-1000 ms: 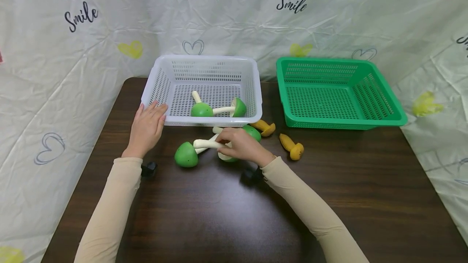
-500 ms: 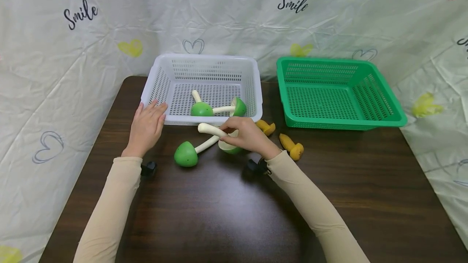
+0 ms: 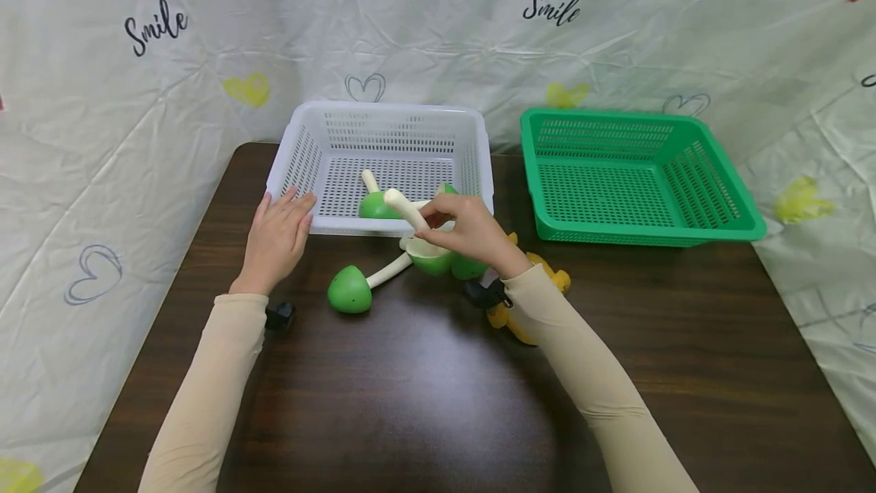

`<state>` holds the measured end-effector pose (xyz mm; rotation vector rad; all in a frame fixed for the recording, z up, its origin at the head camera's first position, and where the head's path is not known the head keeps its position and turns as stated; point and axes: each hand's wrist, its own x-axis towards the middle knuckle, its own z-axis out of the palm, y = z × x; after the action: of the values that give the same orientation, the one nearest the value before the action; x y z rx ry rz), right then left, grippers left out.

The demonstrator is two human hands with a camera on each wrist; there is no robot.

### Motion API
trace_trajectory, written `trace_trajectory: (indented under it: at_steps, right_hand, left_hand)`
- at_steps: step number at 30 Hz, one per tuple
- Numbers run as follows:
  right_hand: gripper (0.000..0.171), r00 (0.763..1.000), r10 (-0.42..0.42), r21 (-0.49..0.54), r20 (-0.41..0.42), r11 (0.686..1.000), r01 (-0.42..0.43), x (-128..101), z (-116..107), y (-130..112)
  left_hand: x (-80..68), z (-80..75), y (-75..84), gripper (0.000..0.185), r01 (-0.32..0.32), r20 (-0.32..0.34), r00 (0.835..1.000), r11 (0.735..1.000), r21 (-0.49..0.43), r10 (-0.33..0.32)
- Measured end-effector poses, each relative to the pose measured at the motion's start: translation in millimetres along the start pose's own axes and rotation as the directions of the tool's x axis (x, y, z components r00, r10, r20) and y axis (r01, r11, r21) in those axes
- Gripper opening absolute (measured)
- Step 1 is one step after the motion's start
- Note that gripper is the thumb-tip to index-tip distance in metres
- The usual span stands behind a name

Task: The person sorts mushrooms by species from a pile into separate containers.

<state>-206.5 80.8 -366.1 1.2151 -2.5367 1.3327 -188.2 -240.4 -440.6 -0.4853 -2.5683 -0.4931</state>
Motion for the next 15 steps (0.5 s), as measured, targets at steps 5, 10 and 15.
trace_trajectory:
  at_steps: [5, 10, 15]
  right_hand:
    - [0.016, 0.999, 0.033, 0.085, -0.031, 0.996, -0.031, -1.3, -0.7, 0.5]
    - [0.017, 0.997, 0.063, 0.159, -0.048, 0.986, -0.055, 0.2, -2.6, -2.6]
    - [0.017, 0.995, 0.07, 0.173, -0.07, 0.983, -0.057, 4.1, -6.3, -6.2]
  left_hand:
    - [-0.3, -0.6, 0.2, 0.035, -0.001, -0.001, 1.0, 1.0, 0.0, 0.001]
    - [0.0, -1.1, 0.9, 0.036, 0.005, 0.007, 1.0, 1.0, 0.001, -0.005]
    - [0.1, -0.8, 1.0, 0.036, 0.009, 0.017, 1.0, 1.0, 0.003, -0.009]
